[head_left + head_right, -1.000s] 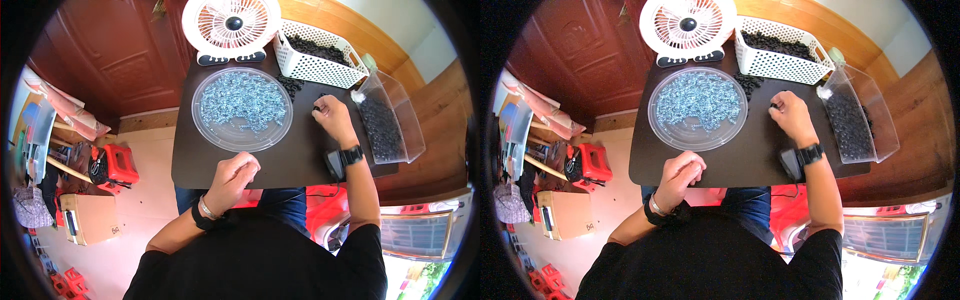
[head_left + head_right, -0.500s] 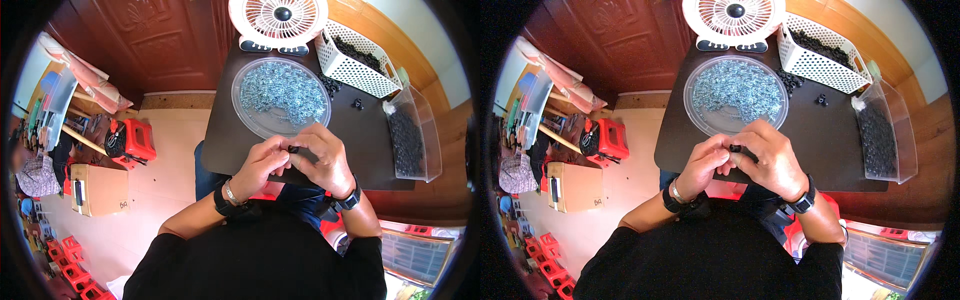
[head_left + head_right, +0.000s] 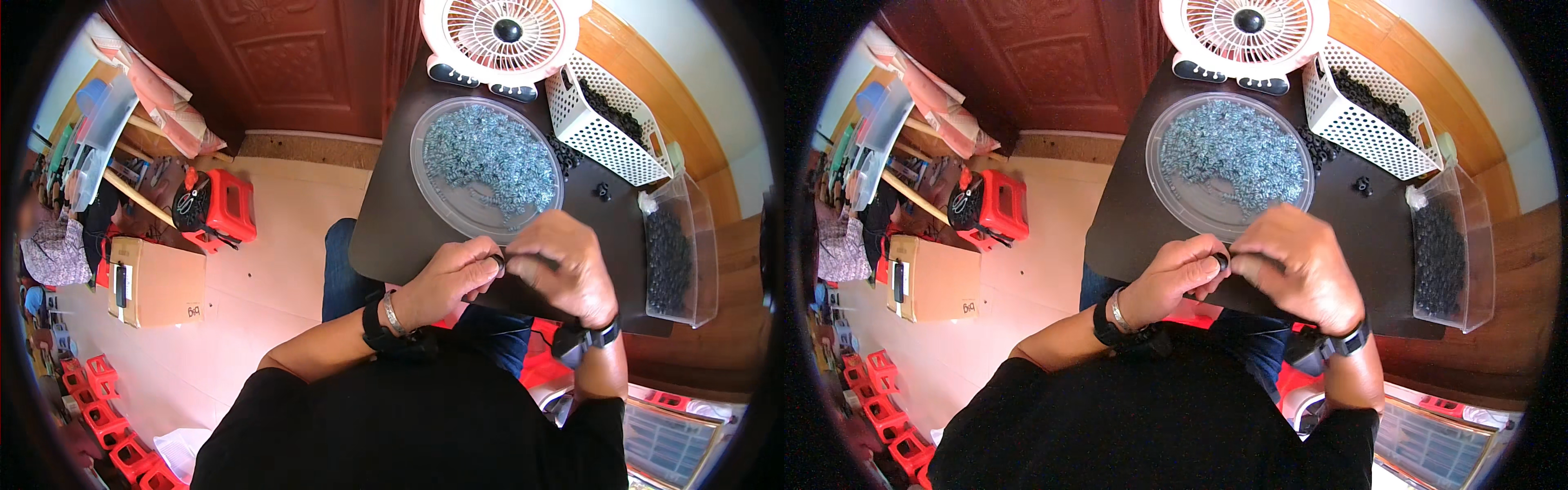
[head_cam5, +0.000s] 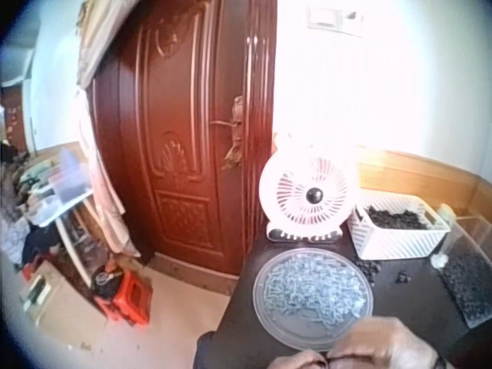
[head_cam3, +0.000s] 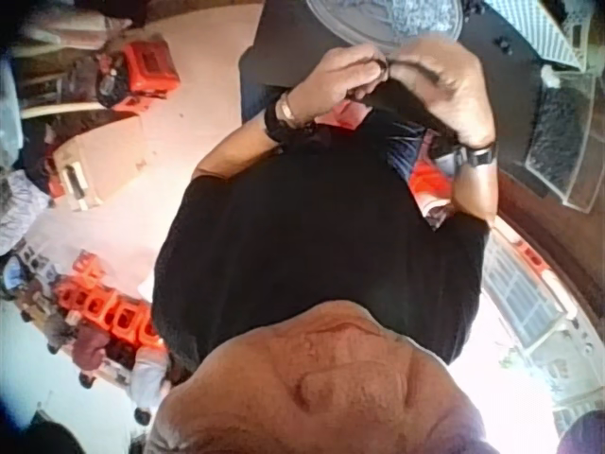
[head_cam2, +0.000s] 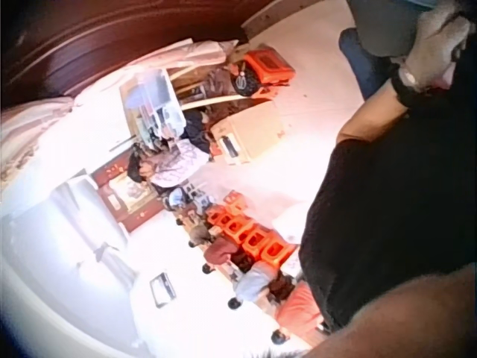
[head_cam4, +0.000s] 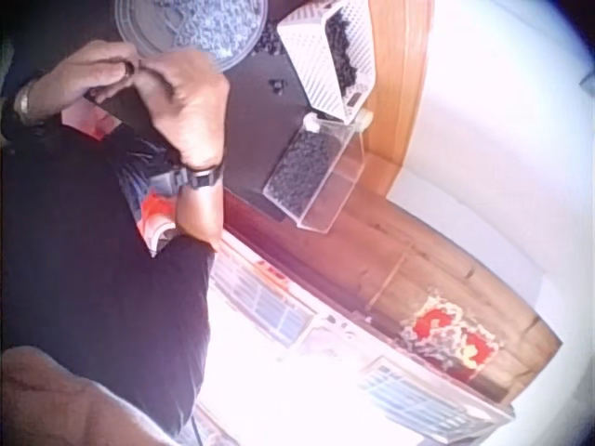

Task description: Assembling small components by inserting blue metal inserts into black plastic housings.

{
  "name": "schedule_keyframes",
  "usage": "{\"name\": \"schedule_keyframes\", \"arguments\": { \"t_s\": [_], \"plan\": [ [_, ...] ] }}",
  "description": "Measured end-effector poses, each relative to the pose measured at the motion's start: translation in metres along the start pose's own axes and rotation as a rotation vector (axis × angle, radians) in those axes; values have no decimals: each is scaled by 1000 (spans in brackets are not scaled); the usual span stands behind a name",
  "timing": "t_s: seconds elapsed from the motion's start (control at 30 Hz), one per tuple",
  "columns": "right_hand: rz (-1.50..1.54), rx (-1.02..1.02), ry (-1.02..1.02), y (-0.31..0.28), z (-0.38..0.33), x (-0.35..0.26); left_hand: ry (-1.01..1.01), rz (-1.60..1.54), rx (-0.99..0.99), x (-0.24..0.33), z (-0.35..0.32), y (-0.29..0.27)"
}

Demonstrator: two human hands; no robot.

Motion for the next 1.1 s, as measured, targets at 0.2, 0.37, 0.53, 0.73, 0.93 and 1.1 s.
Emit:
{"name": "schedule_keyframes", "arguments": {
  "t_s": [0.2,0.37,0.53,0.73,0.93,1.1],
  "plan": [
    [20,2,201,10,33,46,74,28,-68,4,0,3],
    [-95,-148,246,45,51,72,76,59,-74,10,-1,8],
    [-226,-187,55,59,56,69,85,40,-58,7,-2,6],
    [-194,-117,39,50,47,61,116,14,-1,6,-2,1],
    [-234,-38,111,35,30,66,127,37,43,10,0,1],
    [-249,-24,105,21,28,66,80,163,-68,9,-1,8]
  ]
}}
Point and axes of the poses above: each hand's wrist, its own z-axis towards the middle knuckle, its own y-axis out of the palm, x = y × z, the point moved 6 cm from there along z, towards the middle knuckle, and after that the axes turned 10 degrees about -y, right-handed, at the moved point
